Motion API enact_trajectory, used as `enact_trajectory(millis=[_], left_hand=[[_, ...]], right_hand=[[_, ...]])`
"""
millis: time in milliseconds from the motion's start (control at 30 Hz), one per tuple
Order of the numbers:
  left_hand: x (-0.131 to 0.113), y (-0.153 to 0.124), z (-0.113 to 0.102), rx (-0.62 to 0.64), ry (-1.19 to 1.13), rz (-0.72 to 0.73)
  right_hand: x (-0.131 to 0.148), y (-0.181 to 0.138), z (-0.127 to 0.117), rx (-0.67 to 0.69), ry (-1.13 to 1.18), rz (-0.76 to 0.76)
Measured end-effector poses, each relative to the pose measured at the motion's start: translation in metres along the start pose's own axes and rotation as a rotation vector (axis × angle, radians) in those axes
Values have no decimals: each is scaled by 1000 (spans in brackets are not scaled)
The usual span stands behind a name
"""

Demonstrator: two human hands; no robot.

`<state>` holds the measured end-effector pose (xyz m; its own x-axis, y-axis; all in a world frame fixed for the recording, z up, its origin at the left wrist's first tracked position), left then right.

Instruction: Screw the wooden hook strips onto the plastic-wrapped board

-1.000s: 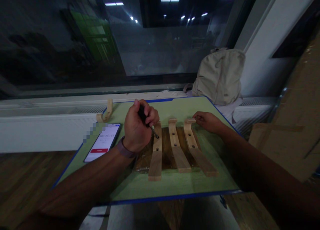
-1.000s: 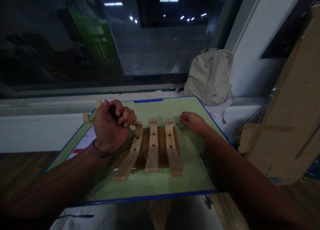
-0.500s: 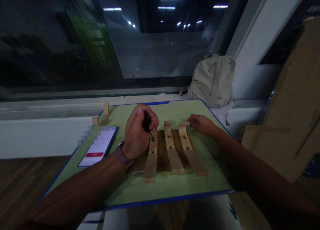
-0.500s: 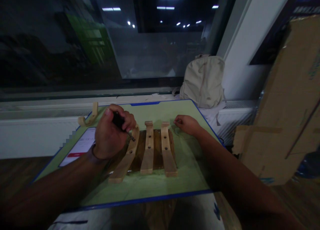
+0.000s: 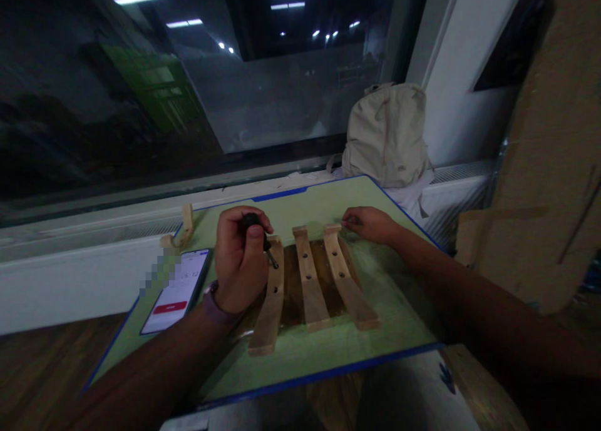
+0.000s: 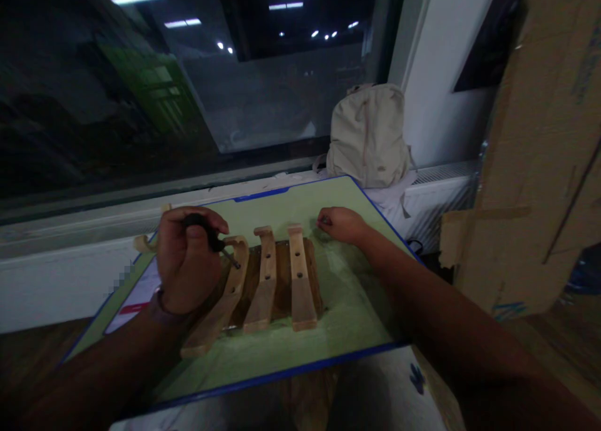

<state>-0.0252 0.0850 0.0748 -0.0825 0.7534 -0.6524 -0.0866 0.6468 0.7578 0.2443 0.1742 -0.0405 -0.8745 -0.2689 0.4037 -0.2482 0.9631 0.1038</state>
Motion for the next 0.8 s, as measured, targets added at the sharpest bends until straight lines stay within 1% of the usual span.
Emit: enact_trajectory(millis=[100,233,433,567,700,800], left_hand=[[6,2,-5,20,63,-66],[1,0,-10,1,83,-90],[-11,-8,-11,26,27,-3],[-8,-10,-13,56,13,35],[3,-11,-24,-24,45,-34],[2,-12,-28,-62,90,-9]], right_hand=[[1,0,0,-4,-2,-10],[4,0,0,-7,-11,-30],[9,-2,1,25,-49,-22],[9,-2,1,19,-60,-19],[8,-2,2,19,-69,-3],[9,-2,1,33,-72,12]])
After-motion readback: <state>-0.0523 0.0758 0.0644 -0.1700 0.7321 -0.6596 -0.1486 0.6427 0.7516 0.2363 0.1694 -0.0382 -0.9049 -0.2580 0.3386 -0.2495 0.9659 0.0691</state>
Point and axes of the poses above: each hand's wrist, its own y-axis towards the middle knuckle, its own z-axis out of the palm, x = y × z, the point moved 10 cm from there along y, towards the middle knuckle, and after that the axes turned 5 degrees about y, right-handed, at the moved point
